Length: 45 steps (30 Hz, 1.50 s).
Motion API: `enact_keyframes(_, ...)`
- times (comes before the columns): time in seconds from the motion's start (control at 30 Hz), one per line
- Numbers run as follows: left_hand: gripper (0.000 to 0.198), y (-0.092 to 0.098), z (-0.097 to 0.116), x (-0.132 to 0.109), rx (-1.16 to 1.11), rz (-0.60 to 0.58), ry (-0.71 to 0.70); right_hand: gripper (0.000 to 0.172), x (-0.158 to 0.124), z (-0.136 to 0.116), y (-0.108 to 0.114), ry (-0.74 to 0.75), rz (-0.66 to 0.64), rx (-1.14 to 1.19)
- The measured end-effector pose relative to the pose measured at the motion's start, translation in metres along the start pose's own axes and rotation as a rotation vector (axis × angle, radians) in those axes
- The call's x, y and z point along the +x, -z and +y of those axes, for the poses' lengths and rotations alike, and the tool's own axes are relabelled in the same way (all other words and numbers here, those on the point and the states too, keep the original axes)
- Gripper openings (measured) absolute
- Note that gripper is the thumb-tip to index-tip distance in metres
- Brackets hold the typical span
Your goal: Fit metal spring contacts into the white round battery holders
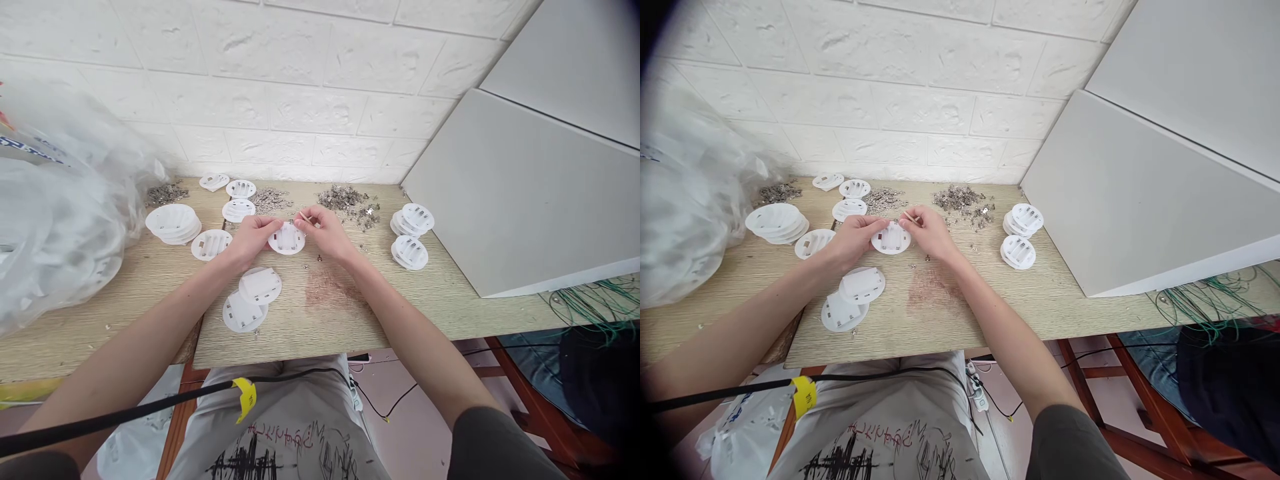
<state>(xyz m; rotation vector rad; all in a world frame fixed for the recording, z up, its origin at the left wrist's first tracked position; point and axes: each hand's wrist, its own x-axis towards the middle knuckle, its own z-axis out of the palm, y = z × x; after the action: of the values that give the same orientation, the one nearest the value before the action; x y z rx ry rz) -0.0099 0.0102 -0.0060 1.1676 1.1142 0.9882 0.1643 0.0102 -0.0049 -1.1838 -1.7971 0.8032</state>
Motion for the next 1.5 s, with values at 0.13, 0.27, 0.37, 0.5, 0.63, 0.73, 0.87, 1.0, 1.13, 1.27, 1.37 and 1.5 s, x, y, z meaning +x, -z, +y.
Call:
enact_keyframes(0.13,0.02,-0.0005,0.0005,-0.0007,0.024,-0.006,0.021,0.017,0.0004,0.0021,-0.0012,-0.032,-0.052,0.015)
enact_keyframes(0.27,0.02,-0.0009,0.0012,-0.0011,0.037,-0.012,0.02,0.015,-0.0002,0.0012,-0.0008,-0.043,-0.062,-0.034)
enact_keyframes(0.37,0.019,-0.001,0.0021,-0.0018,0.059,-0.014,0.02,0.015,-0.0008,-0.0002,0.0003,-0.056,-0.103,-0.082)
enact_keyframes(0.5,0.02,-0.0012,0.004,-0.0037,0.074,-0.029,0.022,0.015,-0.0014,-0.0022,0.0001,-0.053,-0.108,-0.127)
enact_keyframes(0.63,0.021,-0.0009,0.0043,-0.0041,0.078,-0.033,0.03,0.013,-0.002,-0.0051,-0.0001,-0.084,-0.106,-0.121)
enact_keyframes(0.73,0.021,-0.0003,0.0033,-0.0031,0.086,-0.027,0.032,0.014,-0.0022,-0.006,0.0009,-0.086,-0.116,-0.099)
enact_keyframes(0.87,0.021,0.0002,0.0026,-0.0025,0.092,-0.031,0.033,0.015,-0.0022,-0.0048,0.0017,-0.062,-0.116,-0.126)
enact_keyframes(1.0,0.021,-0.0001,0.0033,-0.0032,0.102,-0.044,0.027,0.014,-0.0021,-0.0031,0.0008,-0.04,-0.087,-0.184)
enact_keyframes(1.13,0.021,-0.0012,0.0047,-0.0046,0.1,-0.038,0.034,0.013,-0.0023,-0.0024,0.0002,-0.025,-0.076,-0.188)
enact_keyframes(1.27,0.022,-0.0012,0.0052,-0.0051,0.11,-0.045,0.027,0.014,-0.0023,-0.0033,0.0009,-0.044,-0.09,-0.152)
enact_keyframes(1.37,0.023,-0.0002,0.0041,-0.0043,0.114,-0.046,0.021,0.014,-0.0023,-0.0045,0.0022,-0.052,-0.088,-0.131)
enact_keyframes(1.5,0.023,0.0001,0.0032,-0.0041,0.129,-0.043,0.013,0.015,-0.0026,-0.0052,0.0048,-0.03,-0.11,-0.176)
